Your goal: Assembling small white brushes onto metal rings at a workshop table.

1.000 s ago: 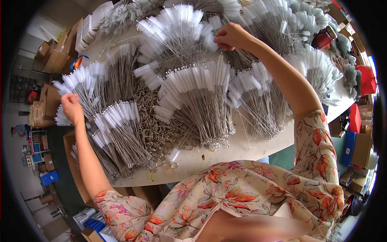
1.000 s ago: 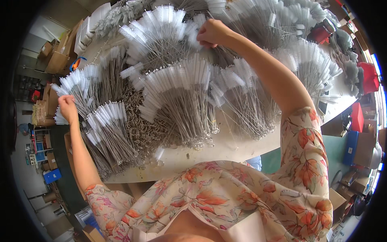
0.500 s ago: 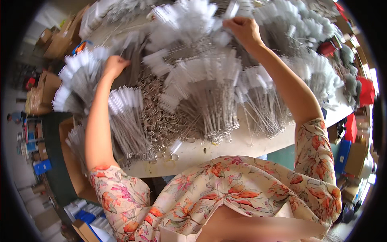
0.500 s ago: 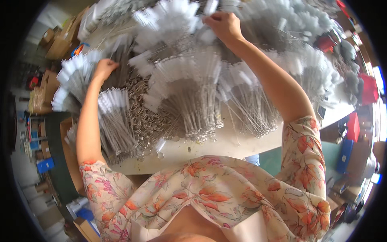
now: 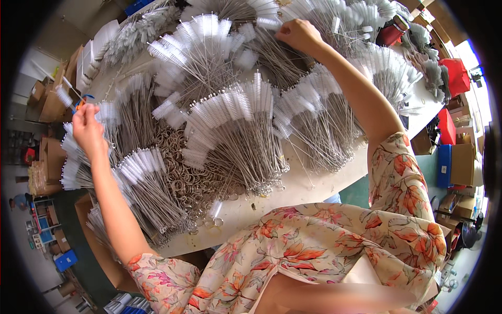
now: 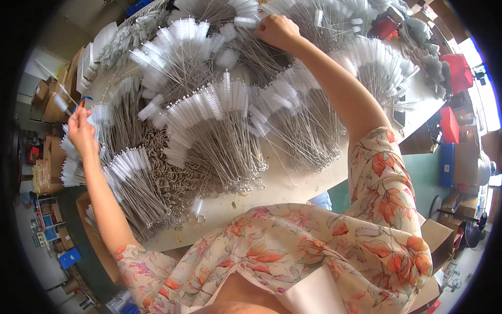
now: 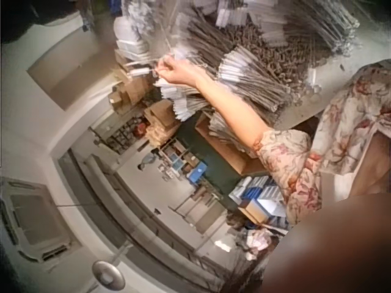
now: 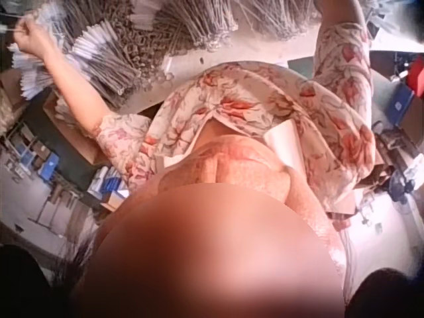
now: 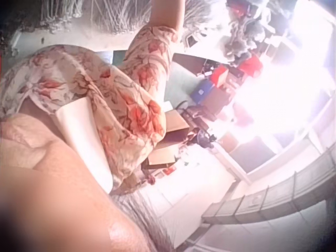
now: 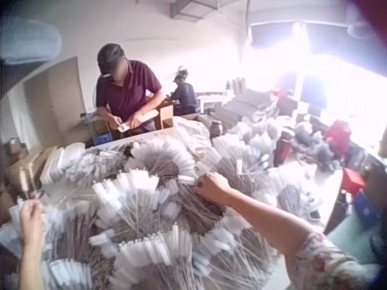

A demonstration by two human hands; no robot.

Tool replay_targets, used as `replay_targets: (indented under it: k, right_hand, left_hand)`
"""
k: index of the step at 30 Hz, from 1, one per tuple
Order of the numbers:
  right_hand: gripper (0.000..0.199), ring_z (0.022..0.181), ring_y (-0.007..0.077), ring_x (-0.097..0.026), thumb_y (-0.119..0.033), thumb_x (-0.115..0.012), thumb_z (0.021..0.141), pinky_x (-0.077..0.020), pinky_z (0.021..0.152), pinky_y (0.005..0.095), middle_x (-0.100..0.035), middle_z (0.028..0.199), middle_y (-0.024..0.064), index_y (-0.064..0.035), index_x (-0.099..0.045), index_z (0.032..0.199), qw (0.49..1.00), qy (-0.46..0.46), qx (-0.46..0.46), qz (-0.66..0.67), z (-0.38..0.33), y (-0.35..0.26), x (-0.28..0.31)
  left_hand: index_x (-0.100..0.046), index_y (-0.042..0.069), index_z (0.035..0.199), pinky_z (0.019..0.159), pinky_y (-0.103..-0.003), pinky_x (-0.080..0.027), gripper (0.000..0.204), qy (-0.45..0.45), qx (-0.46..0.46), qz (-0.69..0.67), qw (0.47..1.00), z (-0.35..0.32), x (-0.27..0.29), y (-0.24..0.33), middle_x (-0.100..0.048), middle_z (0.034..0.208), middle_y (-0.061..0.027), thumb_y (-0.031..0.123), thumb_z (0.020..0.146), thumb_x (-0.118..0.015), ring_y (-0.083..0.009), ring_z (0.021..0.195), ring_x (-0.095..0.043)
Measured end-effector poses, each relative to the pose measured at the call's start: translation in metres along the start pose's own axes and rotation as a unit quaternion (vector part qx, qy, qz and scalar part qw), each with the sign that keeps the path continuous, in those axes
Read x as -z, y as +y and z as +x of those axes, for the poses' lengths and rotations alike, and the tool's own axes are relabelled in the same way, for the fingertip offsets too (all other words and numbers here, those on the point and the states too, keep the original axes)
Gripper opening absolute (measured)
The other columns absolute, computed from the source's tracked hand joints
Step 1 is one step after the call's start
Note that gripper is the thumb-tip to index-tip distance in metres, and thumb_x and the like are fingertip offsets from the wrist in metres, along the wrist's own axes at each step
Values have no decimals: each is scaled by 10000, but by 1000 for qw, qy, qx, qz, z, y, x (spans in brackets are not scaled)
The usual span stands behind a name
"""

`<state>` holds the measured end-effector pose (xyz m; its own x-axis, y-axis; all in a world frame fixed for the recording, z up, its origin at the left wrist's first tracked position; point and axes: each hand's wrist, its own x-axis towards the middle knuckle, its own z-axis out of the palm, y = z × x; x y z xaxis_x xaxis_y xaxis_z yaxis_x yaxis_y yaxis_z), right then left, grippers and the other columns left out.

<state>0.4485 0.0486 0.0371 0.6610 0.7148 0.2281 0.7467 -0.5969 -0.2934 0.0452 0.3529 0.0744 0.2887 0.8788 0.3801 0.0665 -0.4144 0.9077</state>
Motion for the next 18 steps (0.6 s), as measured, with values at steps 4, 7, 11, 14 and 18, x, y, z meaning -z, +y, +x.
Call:
replay_targets:
  k: [4,7,11,14,18]
  right_hand:
    - [194,813,281,-628,-323,-609,698,-489,701,409,-655,847,90,-177,-680,805,998,-44,-15,-41,-5,-11,-5]
    - [195,815,286,-629,-313,-601,692,-489,700,409,-655,848,94,-181,-684,809,1000,26,0,15,-5,-10,-12]
    - [204,823,285,-630,-317,-593,689,-491,707,405,-658,849,90,-191,-690,818,1000,1,12,24,-1,-18,-12]
    - [221,828,272,-634,-310,-618,673,-499,726,382,-665,849,68,-192,-697,843,998,-47,-29,-15,-3,-30,-14]
    - [227,829,261,-636,-288,-630,655,-501,736,374,-667,828,69,-188,-697,848,996,-70,-40,24,13,-9,-23]
  left_hand:
    - [-484,3,1151,386,-162,-202,292,-41,25,-80,996,-63,11,64,-535,805,-33,99,883,-552,15,475,-300]
    - [-435,1,1223,395,-152,-199,342,-74,45,-92,992,-113,29,78,-505,806,-23,78,899,-514,16,490,-284]
    - [-413,-5,1239,381,-150,-194,366,-60,84,-118,988,-171,49,85,-490,785,-29,64,893,-509,16,478,-263]
    - [-401,-8,1247,375,-143,-198,372,-49,126,-139,981,-207,62,76,-484,780,-29,58,894,-498,15,472,-253]
    - [-394,-10,1257,369,-141,-200,379,-43,186,-157,969,-244,75,59,-484,782,-33,63,898,-491,15,463,-250]
